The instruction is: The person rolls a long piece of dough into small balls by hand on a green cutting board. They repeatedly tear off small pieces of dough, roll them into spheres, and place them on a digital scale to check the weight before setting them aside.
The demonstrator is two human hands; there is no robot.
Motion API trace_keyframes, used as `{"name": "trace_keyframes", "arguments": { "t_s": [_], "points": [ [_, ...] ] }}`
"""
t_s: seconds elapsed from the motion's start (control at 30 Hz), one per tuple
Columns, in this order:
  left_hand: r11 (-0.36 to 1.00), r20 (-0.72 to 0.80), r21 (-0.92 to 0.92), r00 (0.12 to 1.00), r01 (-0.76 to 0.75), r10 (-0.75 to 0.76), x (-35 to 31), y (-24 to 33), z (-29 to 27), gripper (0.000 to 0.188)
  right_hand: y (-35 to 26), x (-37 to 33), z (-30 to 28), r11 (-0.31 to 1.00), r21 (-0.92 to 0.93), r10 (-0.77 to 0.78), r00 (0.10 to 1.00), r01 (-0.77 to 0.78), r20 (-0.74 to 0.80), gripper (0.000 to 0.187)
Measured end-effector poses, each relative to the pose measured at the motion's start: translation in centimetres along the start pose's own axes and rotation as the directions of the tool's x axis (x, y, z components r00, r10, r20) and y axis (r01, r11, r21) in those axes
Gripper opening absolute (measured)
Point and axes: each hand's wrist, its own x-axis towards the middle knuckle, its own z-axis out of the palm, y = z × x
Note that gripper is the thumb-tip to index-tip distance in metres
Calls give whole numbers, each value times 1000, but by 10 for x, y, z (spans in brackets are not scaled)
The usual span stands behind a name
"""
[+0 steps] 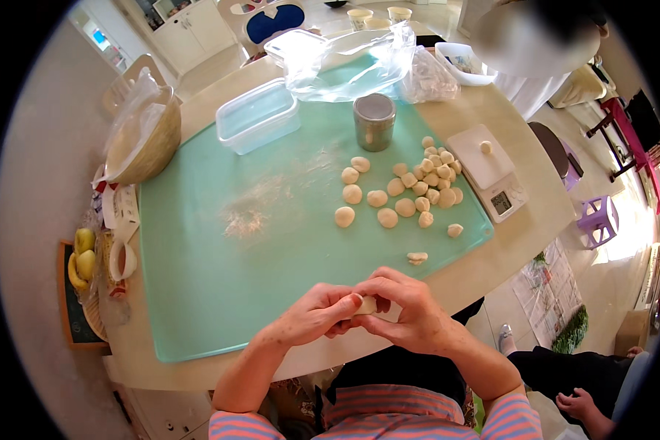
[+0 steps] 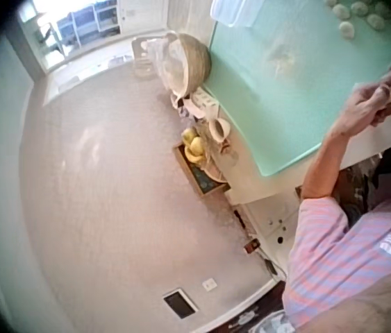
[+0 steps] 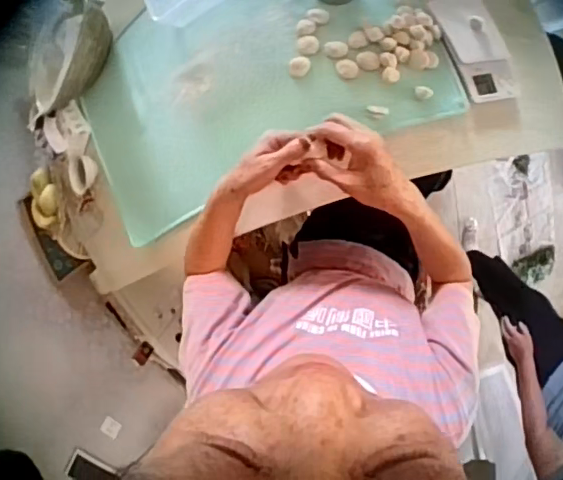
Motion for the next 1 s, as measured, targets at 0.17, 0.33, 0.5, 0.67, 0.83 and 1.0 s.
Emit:
{"name": "trace_keyframes", "arguments": {
  "t_s": [0.17,0.33,0.5,0.67,0.83,1.0],
  "points": [
    [999,-3,-3,999,-42,42,0,-2,1,38,-1,1,1,999,-34,-13,1000,13,-13,31],
    [996,-9,-17,996,-90,89,3,-9,0,35,2,-3,5,997,-2,73,996,-73,-43,30],
    [995,-95,-46,992,-92,87,6,-9,3,30,-3,0,3,999,-17,39,996,-40,-83,26],
    [991,-126,-30,984,-129,124,2,-11,7,31,3,-4,-1,999,34,1,999,1,-50,26],
    [805,-189,-244,841,-540,507,-7,-12,-19,37,21,-16,-58,997,34,-51,953,64,-298,17],
    [934,-312,41,884,-354,349,4,5,10,33,57,0,-214,997,-25,35,747,-69,-664,21]
  ]
}}
